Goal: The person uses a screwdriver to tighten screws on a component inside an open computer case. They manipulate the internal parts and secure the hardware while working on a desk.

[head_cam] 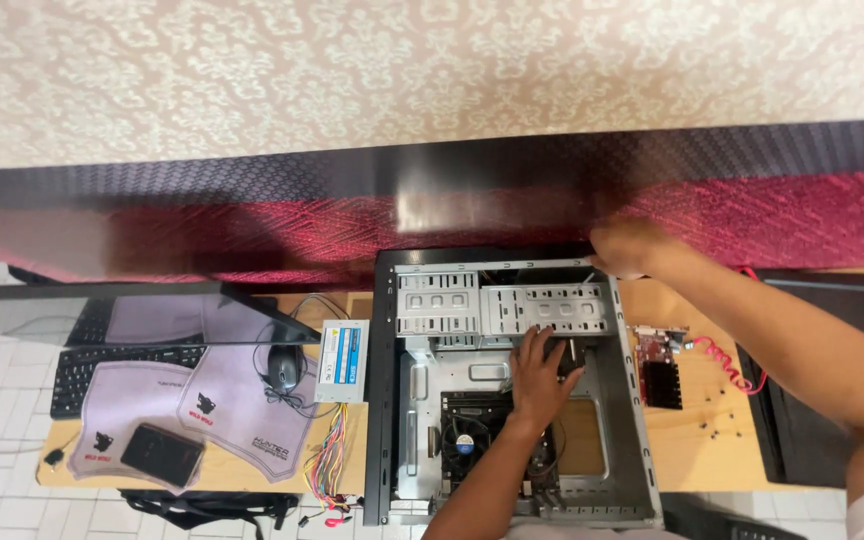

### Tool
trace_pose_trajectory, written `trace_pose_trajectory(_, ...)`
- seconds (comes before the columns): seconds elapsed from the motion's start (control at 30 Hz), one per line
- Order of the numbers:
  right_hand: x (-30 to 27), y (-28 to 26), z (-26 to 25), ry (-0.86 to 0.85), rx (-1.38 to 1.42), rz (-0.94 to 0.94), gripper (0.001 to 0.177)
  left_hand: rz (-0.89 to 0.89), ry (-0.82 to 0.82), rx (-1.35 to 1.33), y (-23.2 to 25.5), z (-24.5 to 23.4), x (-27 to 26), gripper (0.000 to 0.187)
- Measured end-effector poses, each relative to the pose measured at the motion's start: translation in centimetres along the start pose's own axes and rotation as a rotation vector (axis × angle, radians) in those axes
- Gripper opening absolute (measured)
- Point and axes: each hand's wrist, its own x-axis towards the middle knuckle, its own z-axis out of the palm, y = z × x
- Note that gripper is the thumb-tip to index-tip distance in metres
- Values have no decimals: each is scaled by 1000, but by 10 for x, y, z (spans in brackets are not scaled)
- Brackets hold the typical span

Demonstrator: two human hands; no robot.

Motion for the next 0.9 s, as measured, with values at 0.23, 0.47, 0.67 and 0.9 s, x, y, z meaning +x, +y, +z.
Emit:
trace_pose_trajectory(0.23,-27,-29,-56,-172,115,32,33,60,50,-139,8,-19,-13,35)
trace_pose_trajectory(0.47,-9,-37,-50,-177,-34,143,44,-17,-280,-307,-18,-5,-23,53)
trace_pose_trajectory(0.67,-33,-52,-46,-152,-110,181,51,-53,-537,-369,-2,-36,-17,79)
trace_pose_trajectory(0.9,-44,-35,-50,-125,-94,0,41,31,-591,-370,3,-48,-11,83)
